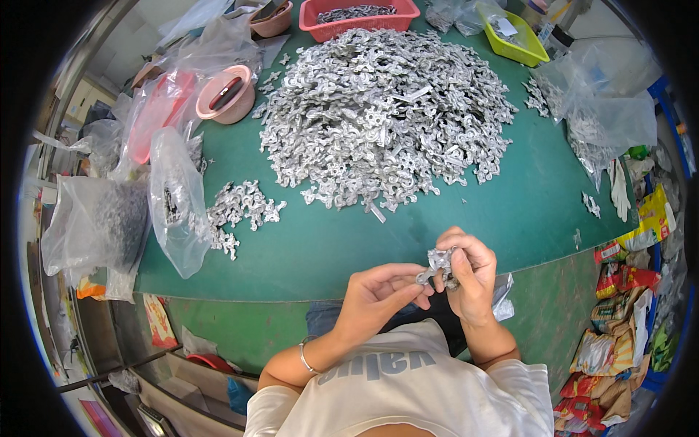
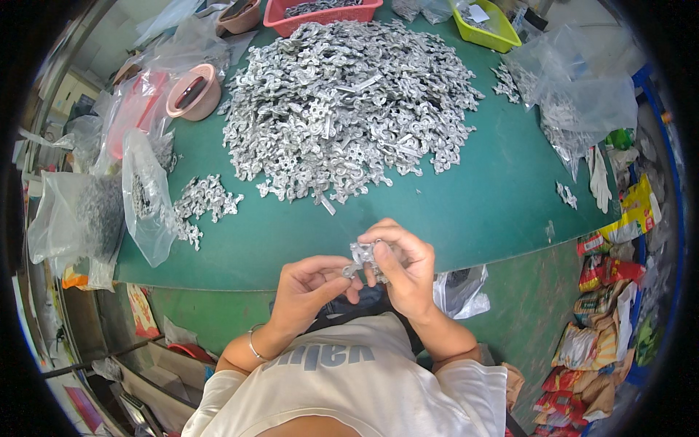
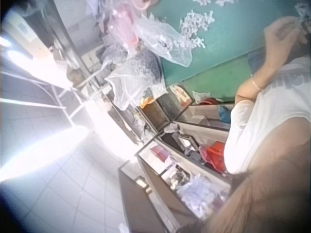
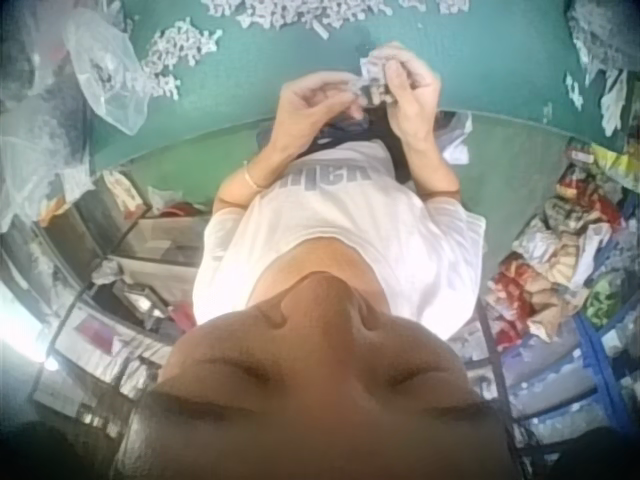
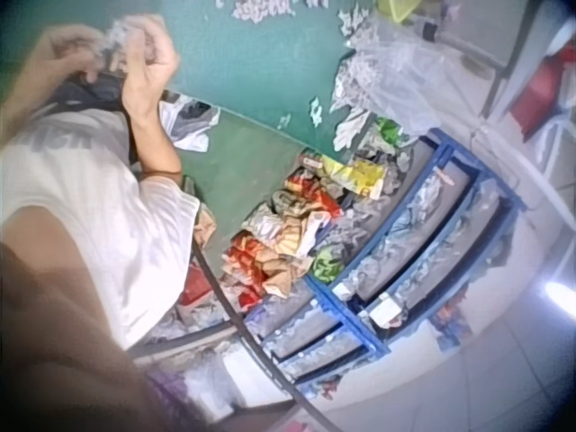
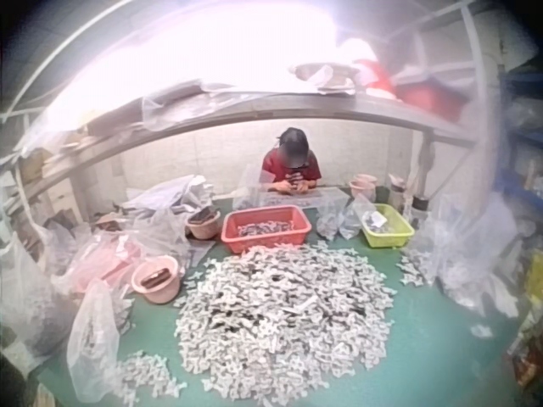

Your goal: The person picks up metal components from a large pile on a table and fits them together by hand.

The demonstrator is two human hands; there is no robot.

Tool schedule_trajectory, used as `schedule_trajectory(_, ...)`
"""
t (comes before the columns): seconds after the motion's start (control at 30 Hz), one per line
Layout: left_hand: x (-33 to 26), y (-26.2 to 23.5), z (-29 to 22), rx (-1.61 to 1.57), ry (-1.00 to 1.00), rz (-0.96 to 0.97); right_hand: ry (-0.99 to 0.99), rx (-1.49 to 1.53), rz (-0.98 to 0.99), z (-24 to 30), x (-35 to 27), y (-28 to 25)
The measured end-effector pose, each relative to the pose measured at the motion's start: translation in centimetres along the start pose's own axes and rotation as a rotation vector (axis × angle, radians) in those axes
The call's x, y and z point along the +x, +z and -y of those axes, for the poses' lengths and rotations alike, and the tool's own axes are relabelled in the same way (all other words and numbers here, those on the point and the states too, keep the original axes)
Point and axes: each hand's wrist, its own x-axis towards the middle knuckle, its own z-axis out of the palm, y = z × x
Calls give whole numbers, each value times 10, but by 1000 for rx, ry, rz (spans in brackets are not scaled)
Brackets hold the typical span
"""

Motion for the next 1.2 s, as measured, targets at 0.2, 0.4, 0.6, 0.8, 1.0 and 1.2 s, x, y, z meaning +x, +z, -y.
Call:
schedule_trajectory(0.2,12,-4,10,585,295,-39,246,686,-239,-21,12,-13)
schedule_trajectory(0.4,60,-54,10,1313,585,-385,312,830,-400,-26,17,-28)
schedule_trajectory(0.6,118,-50,9,1668,701,-336,350,781,-267,-35,19,-41)
schedule_trajectory(0.8,130,-58,16,1723,713,-264,286,648,-272,-21,13,-62)
schedule_trajectory(1.0,127,-58,16,1695,783,-274,139,615,-186,11,-26,-118)
schedule_trajectory(1.2,130,-53,18,1647,778,-270,78,131,-246,29,-123,-229)
